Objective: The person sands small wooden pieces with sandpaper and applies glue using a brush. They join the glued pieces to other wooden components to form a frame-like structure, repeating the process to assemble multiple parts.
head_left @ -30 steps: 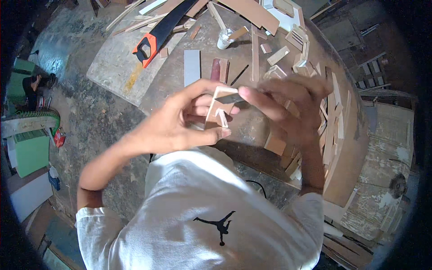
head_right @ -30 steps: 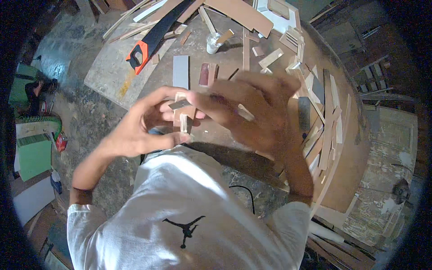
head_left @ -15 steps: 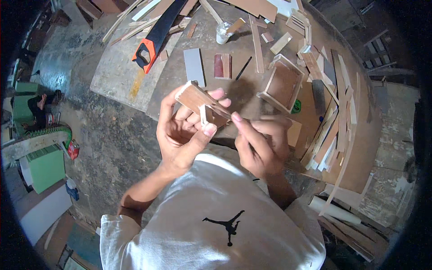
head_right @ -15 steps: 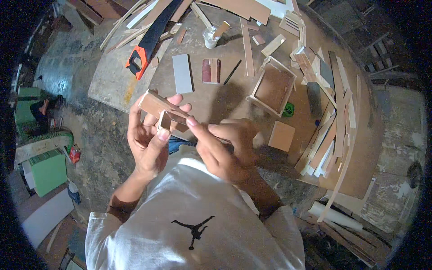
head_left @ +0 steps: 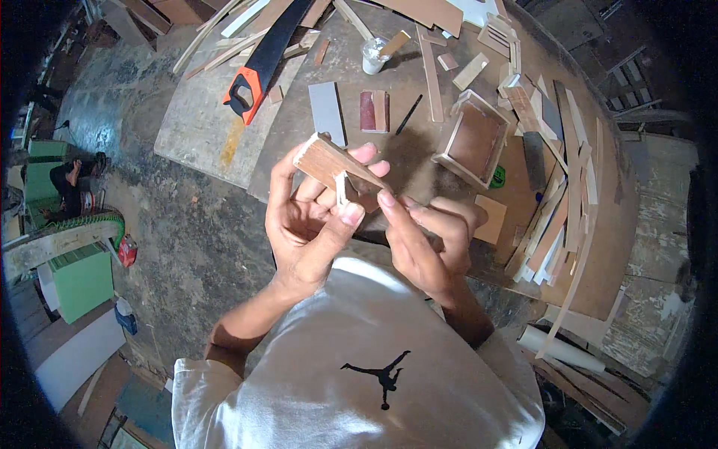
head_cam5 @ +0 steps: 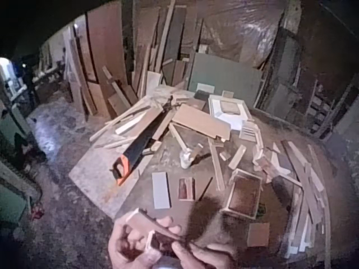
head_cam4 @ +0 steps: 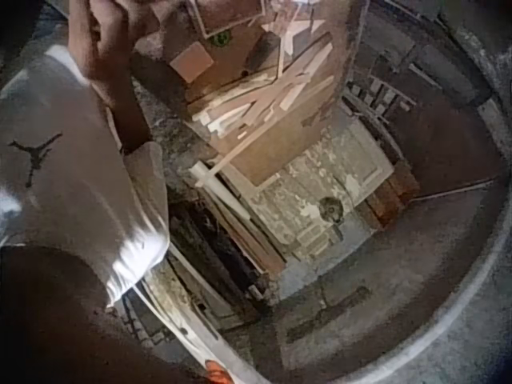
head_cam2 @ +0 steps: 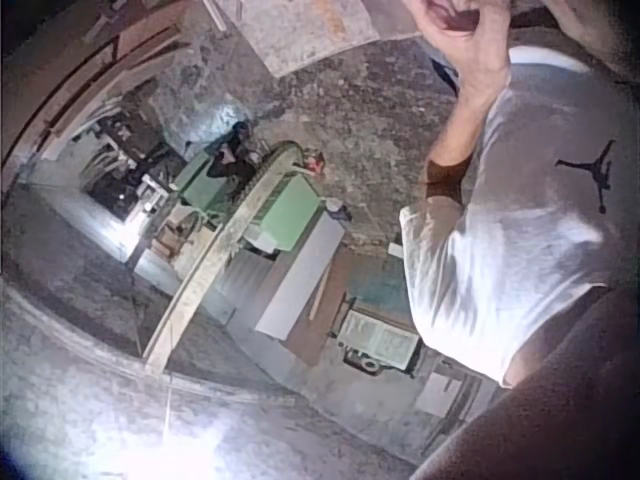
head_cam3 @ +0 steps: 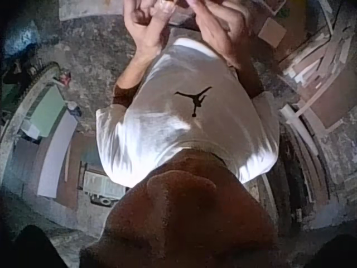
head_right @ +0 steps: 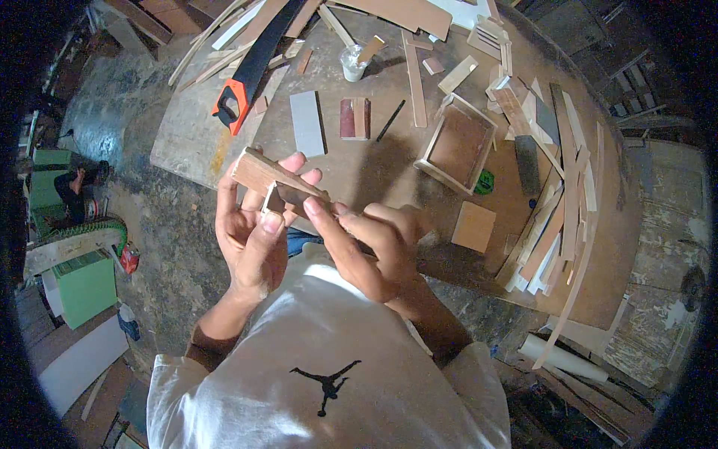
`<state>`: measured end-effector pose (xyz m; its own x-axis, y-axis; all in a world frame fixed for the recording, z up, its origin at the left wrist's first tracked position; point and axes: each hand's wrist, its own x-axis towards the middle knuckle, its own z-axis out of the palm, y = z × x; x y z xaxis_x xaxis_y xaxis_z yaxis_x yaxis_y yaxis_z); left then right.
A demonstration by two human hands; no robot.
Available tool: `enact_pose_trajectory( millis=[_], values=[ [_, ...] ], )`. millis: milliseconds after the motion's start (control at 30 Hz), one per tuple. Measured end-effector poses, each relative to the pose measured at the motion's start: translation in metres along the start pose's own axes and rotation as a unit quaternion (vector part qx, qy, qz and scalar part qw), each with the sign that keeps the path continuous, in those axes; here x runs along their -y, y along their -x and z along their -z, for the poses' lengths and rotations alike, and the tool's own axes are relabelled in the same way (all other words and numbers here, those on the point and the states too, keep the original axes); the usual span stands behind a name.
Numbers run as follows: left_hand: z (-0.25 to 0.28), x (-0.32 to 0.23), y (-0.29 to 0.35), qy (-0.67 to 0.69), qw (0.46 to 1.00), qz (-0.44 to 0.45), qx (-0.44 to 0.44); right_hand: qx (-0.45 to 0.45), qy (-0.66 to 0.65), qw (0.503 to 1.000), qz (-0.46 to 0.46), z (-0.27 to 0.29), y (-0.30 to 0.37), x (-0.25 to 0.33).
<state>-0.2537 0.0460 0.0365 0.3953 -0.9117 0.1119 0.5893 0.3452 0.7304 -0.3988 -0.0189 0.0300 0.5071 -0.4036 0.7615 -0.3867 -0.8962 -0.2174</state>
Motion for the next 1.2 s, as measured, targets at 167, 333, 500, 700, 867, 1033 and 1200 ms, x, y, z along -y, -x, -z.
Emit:
enact_pose_trajectory(
  millis=[167, 333, 500, 700, 867, 1033, 1200],
  values=[
    [-0.003, -0.003, -0.001, -0.023, 1.000, 0.001, -0.016, 0.031, 0.018, 0.999, 0.018, 0.004, 0.001, -0.001],
    [-0.004, -0.001, -0.001, -0.021, 0.999, -0.010, -0.026, 0.059, 0.006, 0.998, -0.010, 0.012, -0.006, 0.000],
    [-0.007, 0.001, 0.000, -0.064, 0.997, -0.012, -0.042, 0.042, 0.028, 0.999, -0.014, 0.013, -0.005, 0.002],
    [-0.005, -0.003, -0.006, -0.005, 0.999, -0.028, -0.035, 0.012, 0.045, 0.999, -0.027, 0.019, -0.006, 0.002],
    [-0.006, -0.002, -0.003, -0.009, 1.000, -0.016, -0.002, 0.006, 0.016, 0.998, -0.056, 0.018, -0.016, 0.008],
    [-0.004, -0.001, -0.002, -0.007, 1.000, -0.009, 0.014, -0.005, 0.028, 0.999, -0.017, 0.017, -0.018, 0.004],
    [-0.003, 0.000, -0.002, -0.004, 1.000, -0.016, 0.022, 0.018, 0.036, 0.999, -0.022, 0.017, -0.014, 0.006]
  ],
)
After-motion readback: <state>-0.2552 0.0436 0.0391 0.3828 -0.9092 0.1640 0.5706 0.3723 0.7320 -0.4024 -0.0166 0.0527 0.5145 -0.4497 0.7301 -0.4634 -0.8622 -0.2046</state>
